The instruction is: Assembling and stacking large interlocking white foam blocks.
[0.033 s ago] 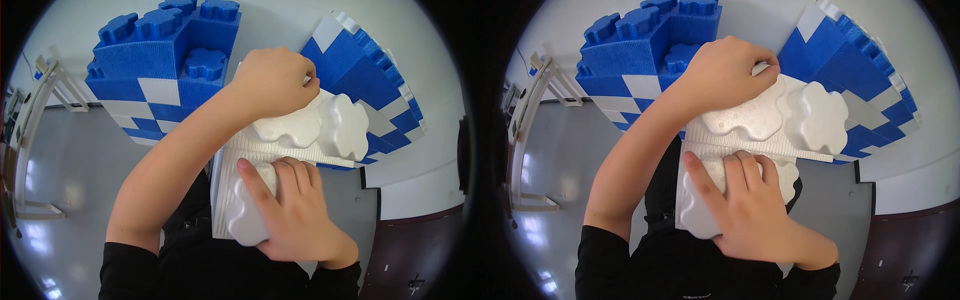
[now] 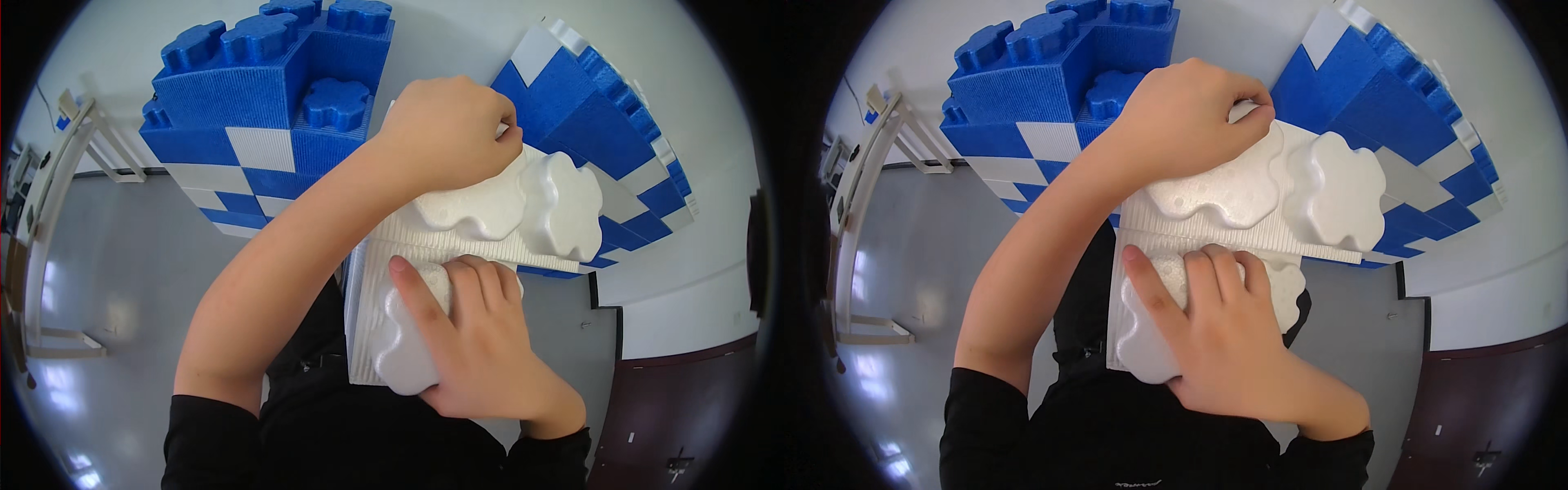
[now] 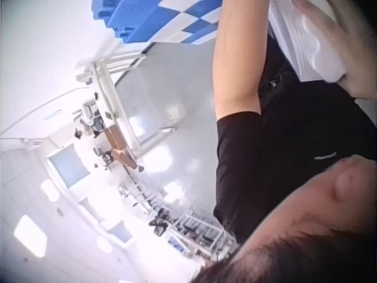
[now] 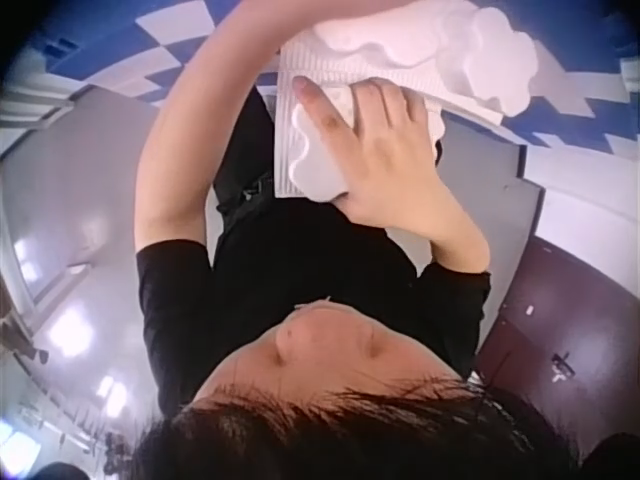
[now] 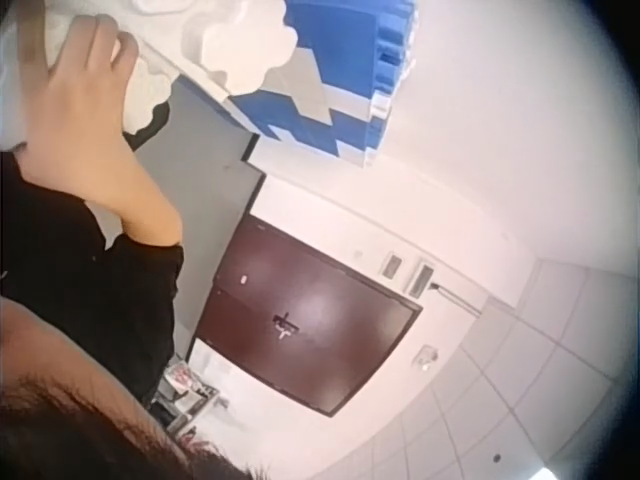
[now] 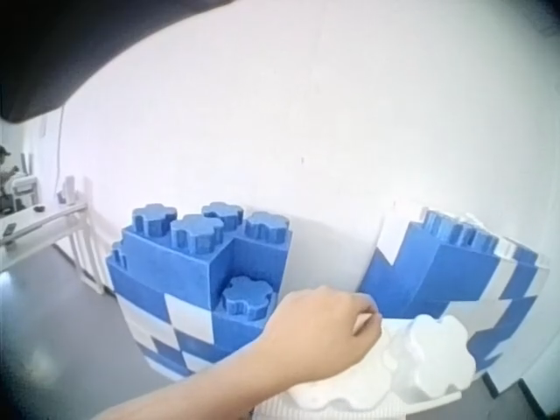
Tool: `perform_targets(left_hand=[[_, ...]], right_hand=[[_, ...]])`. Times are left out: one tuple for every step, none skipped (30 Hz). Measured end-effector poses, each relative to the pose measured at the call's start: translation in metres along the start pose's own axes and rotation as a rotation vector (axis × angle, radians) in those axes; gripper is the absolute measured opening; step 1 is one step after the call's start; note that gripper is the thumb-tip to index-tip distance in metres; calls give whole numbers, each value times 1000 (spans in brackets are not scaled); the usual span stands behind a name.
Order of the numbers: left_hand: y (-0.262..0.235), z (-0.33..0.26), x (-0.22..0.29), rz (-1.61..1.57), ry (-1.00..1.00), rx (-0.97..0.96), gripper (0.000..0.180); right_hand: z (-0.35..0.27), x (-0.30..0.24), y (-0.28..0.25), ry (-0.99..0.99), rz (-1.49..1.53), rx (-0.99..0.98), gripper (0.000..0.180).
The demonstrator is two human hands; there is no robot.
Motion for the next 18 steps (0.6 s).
perform_targets(left_hand=[[1, 0, 0, 5, -3, 1, 26], [3, 0, -1, 25, 8, 2, 26], [5, 0, -1, 45, 19, 3, 26], [7, 0, -3, 42, 25, 5, 26], [8, 0, -5, 24, 47, 41, 26], [8, 0, -6, 6, 68, 76, 26], [6, -1, -6, 7, 72, 82, 26], [5, -3, -5, -5, 40, 45, 27], [4, -4, -5, -17, 6, 7, 29], [3, -6, -4, -12, 7, 11, 29], [2, -7, -3, -22, 2, 5, 29], [0, -8, -3, -30, -5, -2, 29], [-1, -7, -1, -30, -1, -1, 29], [-3, -7, 1, -20, -6, -3, 28], [0, -6, 5, -23, -4, -12, 28], [-2, -5, 7, -28, 0, -16, 28], [-4, -5, 8, -9, -7, -15, 28], [-4, -5, 7, 9, -12, -14, 28]], right_hand=[[0, 3, 2, -2, 9, -11, 127], [-1, 4, 3, -7, 11, -9, 127], [-1, 4, 3, -7, 19, -12, 127], [-2, 5, 2, 1, 21, -15, 128], [-3, 4, 4, 4, 15, -13, 128], [-3, 3, 6, 0, 13, 0, 126], [-3, 2, 7, -10, 12, 14, 124], [-4, 2, 4, -14, 8, 17, 124], [-6, 1, 0, -32, 21, 33, 114], [-9, 1, -2, -52, 35, 51, 105], [-16, 4, -2, -57, 34, 52, 105], [-28, 9, -1, -45, 84, 258, 87], [-41, 15, 1, -27, 130, 466, 72], [-56, 25, 15, 21, 232, 670, 56], [-71, 39, 30, 83, 322, 875, 45], [-78, 53, 40, 148, 420, 929, 35], [-84, 66, 51, 216, 518, 983, 30], [-87, 79, 65, 285, 687, 979, 27]])
Point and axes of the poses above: each hand's wrist, its own z-axis towards the middle knuckle, its own y-axis out of the palm, x = y × z, the point moved 1 cm from there along z, towards the middle knuckle, and after that the axes turned 4 degrees about x, right-handed, at the moved point
